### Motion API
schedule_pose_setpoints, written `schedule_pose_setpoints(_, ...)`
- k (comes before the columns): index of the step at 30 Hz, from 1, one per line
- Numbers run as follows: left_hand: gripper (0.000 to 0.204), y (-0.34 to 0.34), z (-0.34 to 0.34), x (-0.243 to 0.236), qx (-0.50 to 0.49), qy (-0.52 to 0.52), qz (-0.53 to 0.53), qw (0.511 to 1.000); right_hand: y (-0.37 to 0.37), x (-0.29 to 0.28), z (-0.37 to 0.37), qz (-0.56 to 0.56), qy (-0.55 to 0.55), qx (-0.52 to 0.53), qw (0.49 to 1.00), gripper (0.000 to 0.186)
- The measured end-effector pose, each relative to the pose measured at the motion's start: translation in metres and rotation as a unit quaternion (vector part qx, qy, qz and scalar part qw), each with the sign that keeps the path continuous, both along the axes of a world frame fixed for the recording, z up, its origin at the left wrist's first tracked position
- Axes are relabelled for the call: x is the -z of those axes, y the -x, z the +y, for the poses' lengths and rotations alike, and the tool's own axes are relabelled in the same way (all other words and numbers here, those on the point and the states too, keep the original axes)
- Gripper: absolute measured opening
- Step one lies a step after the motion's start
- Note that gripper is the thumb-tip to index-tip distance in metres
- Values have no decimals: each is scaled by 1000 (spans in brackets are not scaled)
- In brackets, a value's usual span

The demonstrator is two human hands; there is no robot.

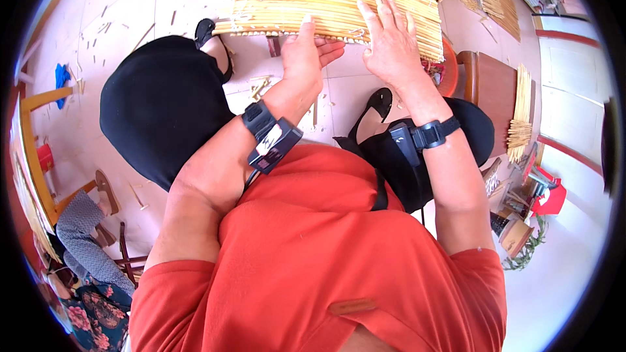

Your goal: The person sits on the floor and weaves a rectangular bamboo mat by hand. They align bamboo strips, thread white string through the ends to secure them, and use scissors to trim excess string. Another person is visible in the background performing a similar task.

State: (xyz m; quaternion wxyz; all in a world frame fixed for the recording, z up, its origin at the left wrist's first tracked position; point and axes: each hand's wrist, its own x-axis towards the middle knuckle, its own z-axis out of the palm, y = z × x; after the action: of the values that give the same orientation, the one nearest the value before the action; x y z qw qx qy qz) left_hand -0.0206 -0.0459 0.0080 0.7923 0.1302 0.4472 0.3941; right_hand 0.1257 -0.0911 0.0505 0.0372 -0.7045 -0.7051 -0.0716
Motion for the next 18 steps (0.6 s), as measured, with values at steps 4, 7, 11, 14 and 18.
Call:
schedule_pose_setpoints(4,41,4,-8,-41,32,-58,-19,998,-13,-2,3,-6,-83,26,996,63)
schedule_pose_setpoints(7,35,12,-12,-57,49,-130,-68,988,-27,-14,8,80,-114,-2,990,62)
schedule_pose_setpoints(11,28,21,-18,-39,90,-192,-28,977,-32,-43,3,219,-250,42,942,56)
schedule_pose_setpoints(14,24,23,-16,-16,179,-139,27,974,-31,-79,2,373,-325,95,864,41)
schedule_pose_setpoints(18,28,5,-20,-36,269,-187,63,943,-31,-137,-30,482,-367,139,783,34)
